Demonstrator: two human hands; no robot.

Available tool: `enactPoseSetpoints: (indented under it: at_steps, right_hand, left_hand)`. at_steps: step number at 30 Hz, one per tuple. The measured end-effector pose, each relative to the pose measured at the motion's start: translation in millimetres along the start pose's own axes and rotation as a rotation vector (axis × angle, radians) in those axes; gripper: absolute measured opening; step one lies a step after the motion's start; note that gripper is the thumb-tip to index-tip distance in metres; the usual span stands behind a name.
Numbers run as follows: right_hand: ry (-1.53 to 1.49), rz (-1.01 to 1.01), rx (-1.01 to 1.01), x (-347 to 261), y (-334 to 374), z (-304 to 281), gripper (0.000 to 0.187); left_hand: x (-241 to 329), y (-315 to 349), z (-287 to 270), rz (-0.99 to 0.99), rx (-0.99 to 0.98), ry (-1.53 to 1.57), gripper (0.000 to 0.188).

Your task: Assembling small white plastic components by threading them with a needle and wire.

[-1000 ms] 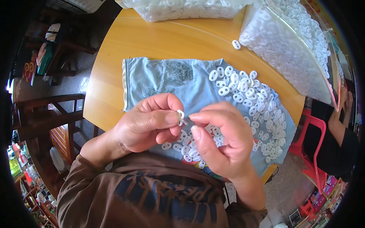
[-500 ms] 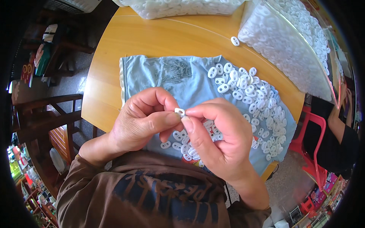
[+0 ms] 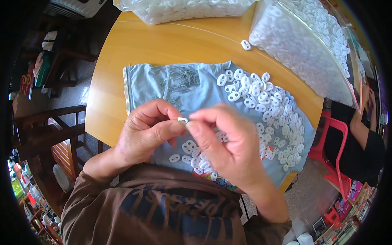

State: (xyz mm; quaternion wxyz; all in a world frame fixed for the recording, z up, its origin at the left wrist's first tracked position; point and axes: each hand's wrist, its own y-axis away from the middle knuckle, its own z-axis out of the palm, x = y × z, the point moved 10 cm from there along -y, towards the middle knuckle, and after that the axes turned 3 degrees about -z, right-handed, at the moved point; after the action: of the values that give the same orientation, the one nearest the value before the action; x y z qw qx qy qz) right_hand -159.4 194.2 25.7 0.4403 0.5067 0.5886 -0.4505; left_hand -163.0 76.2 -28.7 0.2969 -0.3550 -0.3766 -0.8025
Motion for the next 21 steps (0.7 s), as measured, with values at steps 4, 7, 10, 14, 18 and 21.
enactPoseSetpoints:
  at_steps: [4,7,10,14,18,21]
  right_hand:
    - [0.577,-0.207,0.006,-17.3,-29.0,-20.7,0.016]
    - [0.914,-0.375,-0.062,-15.7,-40.4,-14.5,0.022]
    - [0.911,-0.305,-0.130,-4.4,-46.2,-11.0,0.026]
    - [0.925,-0.278,-0.159,0.2,-50.9,-9.9,0.023]
    - [0.915,-0.261,-0.143,-1.2,-56.1,-10.3,0.022]
    - [0.889,-0.280,-0.156,3.7,-52.2,-9.6,0.023]
  left_hand:
    - [12.1,-3.4,-5.0,0.107,0.016,0.049,0.008]
    - [18.3,-4.6,-11.1,0.113,0.054,0.069,0.007]
    - [20.1,-4.5,-17.1,0.111,0.071,0.098,0.007]
    - [19.9,-7.4,-20.9,0.072,0.130,0.133,0.012]
    - [16.4,-9.7,-22.8,0.040,0.149,0.156,0.016]
    - [14.3,-9.2,-26.0,0.050,0.097,0.162,0.015]
